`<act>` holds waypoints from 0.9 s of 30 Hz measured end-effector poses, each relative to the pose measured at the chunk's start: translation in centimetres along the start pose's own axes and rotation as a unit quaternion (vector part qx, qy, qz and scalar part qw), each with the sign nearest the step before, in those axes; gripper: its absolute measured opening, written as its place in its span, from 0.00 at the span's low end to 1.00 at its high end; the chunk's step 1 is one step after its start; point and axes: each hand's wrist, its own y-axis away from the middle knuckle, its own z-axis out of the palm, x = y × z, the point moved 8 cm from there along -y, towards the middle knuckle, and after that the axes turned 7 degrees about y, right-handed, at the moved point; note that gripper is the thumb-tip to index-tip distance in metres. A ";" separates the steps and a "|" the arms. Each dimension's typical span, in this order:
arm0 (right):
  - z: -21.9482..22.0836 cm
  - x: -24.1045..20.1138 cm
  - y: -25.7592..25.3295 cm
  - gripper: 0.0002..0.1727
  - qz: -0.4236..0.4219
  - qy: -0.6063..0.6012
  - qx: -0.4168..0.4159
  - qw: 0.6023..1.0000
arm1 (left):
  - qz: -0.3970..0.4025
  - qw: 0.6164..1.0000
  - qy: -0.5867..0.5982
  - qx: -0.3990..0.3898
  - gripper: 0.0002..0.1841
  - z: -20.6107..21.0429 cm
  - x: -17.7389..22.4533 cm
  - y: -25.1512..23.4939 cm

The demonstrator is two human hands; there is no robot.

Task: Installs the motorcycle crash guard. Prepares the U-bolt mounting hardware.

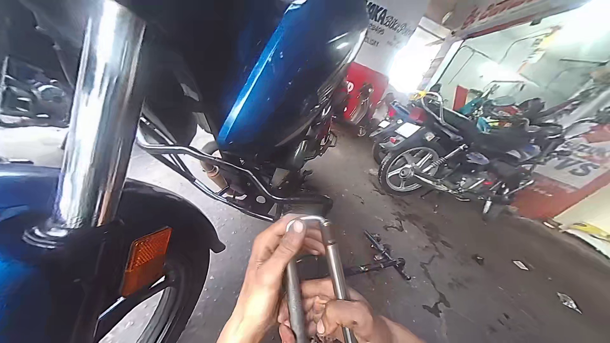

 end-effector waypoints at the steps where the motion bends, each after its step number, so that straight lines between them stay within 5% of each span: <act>1: 0.0 0.1 -0.1 0.23 0.010 0.009 -0.004 1.000 | 0.052 0.994 -0.089 0.025 0.19 -0.5 1.0 -0.2; 4: 0.0 0.4 -0.1 0.25 0.038 0.024 -0.015 0.999 | 0.115 0.955 -0.262 0.073 0.11 -1.1 2.8 0.1; 11: 0.3 4.8 1.1 0.32 0.157 -0.040 -0.155 0.975 | 0.114 0.959 -0.223 0.136 0.10 -2.1 4.3 0.4; 15: -1.6 15.2 4.5 0.24 0.286 -0.077 -0.202 0.933 | 0.107 0.963 -0.214 0.119 0.12 -2.0 5.3 1.8; 20: -5.0 34.4 13.0 0.16 0.484 -0.017 -0.051 0.873 | 0.017 0.969 -0.222 0.108 0.16 -3.6 3.8 2.0; 23: -6.5 40.4 16.6 0.18 0.497 0.078 -0.026 0.864 | -0.047 0.963 -0.232 0.126 0.19 -5.5 2.9 2.5; 27: -8.5 37.2 15.3 0.25 0.474 0.400 -0.144 0.771 | -0.121 0.943 -0.237 0.201 0.23 -8.6 0.8 3.6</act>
